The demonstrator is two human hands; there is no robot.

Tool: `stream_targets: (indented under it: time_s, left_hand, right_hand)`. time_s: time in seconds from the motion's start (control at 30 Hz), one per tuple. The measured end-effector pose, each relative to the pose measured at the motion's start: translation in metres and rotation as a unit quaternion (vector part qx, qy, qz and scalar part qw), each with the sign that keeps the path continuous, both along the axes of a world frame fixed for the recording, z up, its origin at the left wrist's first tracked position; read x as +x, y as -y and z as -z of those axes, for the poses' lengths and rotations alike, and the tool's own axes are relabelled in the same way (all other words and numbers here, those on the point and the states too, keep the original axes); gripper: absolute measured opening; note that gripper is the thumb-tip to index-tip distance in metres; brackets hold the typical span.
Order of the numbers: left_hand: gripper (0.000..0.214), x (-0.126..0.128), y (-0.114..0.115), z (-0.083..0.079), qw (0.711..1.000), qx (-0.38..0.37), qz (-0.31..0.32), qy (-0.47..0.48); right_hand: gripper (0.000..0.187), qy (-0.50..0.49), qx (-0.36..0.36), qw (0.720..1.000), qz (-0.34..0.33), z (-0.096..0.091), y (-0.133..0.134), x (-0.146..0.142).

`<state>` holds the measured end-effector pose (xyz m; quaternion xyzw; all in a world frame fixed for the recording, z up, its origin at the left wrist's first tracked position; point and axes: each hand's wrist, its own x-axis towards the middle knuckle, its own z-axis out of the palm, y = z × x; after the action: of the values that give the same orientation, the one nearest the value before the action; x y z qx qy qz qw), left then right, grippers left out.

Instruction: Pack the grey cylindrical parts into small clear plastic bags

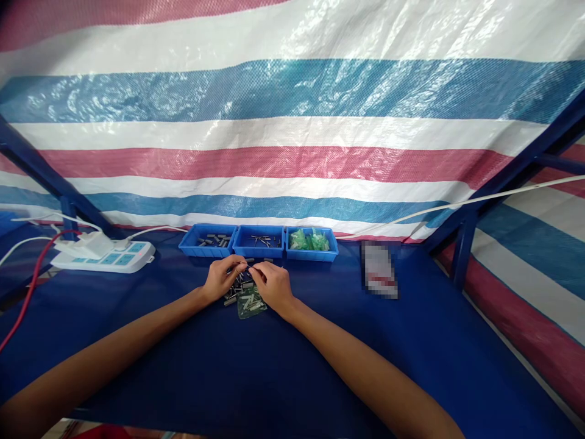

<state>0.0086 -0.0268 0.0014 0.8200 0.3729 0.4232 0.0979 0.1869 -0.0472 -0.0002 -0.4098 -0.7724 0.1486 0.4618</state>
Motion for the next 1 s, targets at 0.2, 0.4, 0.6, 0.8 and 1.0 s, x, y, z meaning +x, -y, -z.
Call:
stream_targets:
  time_s: [0.2, 0.4, 0.6, 0.8, 1.0]
  left_hand:
    - [0.022, 0.0002, 0.0006, -0.0015, 1.0, -0.011, 0.008, 0.017]
    - [0.022, 0.0004, 0.001, -0.0027, 1.0, -0.013, 0.014, 0.019]
    - [0.019, 0.0005, 0.0019, -0.0041, 1.0, 0.002, 0.018, 0.019]
    - [0.021, 0.001, 0.0047, -0.0086, 0.999, -0.007, 0.033, 0.033]
    - [0.019, 0.0015, 0.0064, -0.0085, 0.997, -0.035, 0.043, 0.056]
  right_hand:
    - [0.023, -0.001, 0.002, 1.0, -0.001, -0.0002, -0.0003, 0.0002]
    - [0.024, -0.005, 0.003, 1.0, -0.004, -0.0008, -0.0003, 0.0003]
    - [0.024, -0.004, -0.004, 1.0, -0.011, -0.0008, -0.0004, 0.0006]
    - [0.024, 0.0, 0.001, 1.0, -0.014, -0.0007, -0.0003, 0.0005]
    - [0.025, 0.006, 0.002, 1.0, -0.014, -0.0003, -0.0006, 0.0001]
